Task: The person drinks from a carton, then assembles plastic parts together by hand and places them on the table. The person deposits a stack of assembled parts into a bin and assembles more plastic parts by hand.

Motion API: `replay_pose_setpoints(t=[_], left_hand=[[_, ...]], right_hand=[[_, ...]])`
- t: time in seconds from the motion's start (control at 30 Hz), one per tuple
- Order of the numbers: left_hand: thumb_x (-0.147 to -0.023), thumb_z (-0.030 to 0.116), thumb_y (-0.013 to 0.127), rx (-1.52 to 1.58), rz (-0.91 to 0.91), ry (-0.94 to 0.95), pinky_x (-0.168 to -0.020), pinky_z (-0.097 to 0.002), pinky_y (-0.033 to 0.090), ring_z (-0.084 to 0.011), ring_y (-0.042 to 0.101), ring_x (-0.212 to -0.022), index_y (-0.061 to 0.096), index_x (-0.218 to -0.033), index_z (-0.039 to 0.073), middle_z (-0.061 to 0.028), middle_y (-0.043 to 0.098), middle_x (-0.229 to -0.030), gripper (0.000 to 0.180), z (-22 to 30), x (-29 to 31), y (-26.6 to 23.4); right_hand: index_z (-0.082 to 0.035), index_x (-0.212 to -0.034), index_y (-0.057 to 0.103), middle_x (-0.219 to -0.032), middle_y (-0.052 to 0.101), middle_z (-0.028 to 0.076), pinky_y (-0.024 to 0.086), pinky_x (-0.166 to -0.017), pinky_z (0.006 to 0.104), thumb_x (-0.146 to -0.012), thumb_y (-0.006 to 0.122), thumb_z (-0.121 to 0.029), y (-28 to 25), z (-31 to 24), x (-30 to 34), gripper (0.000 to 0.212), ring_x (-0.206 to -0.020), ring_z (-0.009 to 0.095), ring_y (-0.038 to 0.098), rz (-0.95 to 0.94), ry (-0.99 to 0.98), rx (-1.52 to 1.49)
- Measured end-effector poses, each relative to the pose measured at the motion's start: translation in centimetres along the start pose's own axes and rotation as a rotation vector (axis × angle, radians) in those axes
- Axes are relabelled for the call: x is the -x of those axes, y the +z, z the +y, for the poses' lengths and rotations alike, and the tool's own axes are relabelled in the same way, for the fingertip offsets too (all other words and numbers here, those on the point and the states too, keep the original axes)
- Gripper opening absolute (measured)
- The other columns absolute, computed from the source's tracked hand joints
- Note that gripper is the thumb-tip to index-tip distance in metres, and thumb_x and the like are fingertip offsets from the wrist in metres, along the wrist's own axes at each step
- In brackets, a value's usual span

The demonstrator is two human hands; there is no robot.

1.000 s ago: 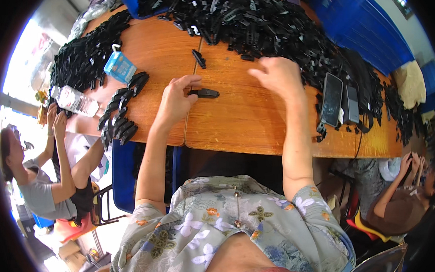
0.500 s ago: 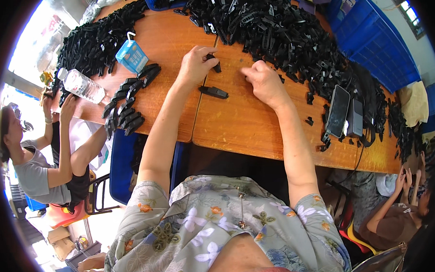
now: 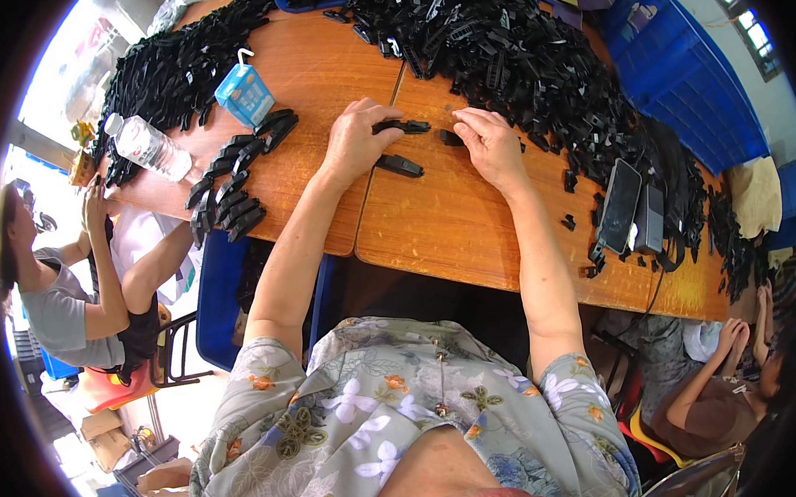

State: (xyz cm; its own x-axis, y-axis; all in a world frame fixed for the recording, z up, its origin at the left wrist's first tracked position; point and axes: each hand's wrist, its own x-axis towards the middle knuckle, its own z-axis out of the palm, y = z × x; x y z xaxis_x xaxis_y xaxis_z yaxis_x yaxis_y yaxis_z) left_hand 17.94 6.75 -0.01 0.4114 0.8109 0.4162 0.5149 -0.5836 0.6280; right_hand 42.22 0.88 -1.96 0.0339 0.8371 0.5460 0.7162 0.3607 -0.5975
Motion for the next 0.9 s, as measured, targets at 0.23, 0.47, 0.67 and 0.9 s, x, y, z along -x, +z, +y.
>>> replay_pose_setpoints(t=[0.23,0.47,0.67,0.9], left_hand=[[-0.081,0.005,0.080,0.067,-0.036,0.018,-0.080,-0.0371,0.051,-0.0251,0.061,-0.087,0.077,-0.104,0.002,-0.0099,0.069,-0.090,0.023,0.6,0.2,0.2],[-0.080,0.006,0.081,0.143,-0.073,0.031,-0.078,-0.0358,0.052,-0.0232,0.062,-0.084,0.078,-0.105,0.002,-0.0091,0.071,-0.092,0.025,0.5,0.2,0.2],[-0.079,0.005,0.082,0.176,-0.134,-0.086,-0.077,-0.0323,0.054,-0.0199,0.065,-0.081,0.078,-0.110,0.004,-0.0093,0.072,-0.095,0.031,1.7,-0.2,0.2],[-0.080,0.002,0.081,0.242,-0.197,-0.139,-0.086,-0.0331,0.057,-0.0192,0.070,-0.094,0.076,-0.118,0.004,-0.0116,0.076,-0.107,0.038,1.5,-0.3,0.0]], right_hand=[[-0.005,-0.104,0.076,-0.094,0.072,0.009,0.054,-0.089,0.0395,-0.087,0.078,-0.016,-1.4,-1.9,-0.2,0.020,-0.100,0.028,0.067,-0.208,-0.080,0.127],[-0.002,-0.100,0.076,-0.093,0.072,0.010,0.055,-0.083,0.0395,-0.087,0.077,-0.012,-0.7,-2.2,-0.3,0.016,-0.093,0.029,0.068,-0.200,-0.097,0.035],[-0.001,-0.086,0.073,-0.089,0.071,0.009,0.054,-0.077,0.0407,-0.082,0.077,-0.009,-0.7,-2.0,-0.5,0.010,-0.087,0.029,0.066,-0.192,-0.225,0.107],[-0.006,-0.080,0.073,-0.086,0.070,0.006,0.054,-0.070,0.0380,-0.083,0.078,-0.017,-0.1,-3.4,-0.3,0.013,-0.085,0.025,0.067,-0.167,-0.220,0.195]])
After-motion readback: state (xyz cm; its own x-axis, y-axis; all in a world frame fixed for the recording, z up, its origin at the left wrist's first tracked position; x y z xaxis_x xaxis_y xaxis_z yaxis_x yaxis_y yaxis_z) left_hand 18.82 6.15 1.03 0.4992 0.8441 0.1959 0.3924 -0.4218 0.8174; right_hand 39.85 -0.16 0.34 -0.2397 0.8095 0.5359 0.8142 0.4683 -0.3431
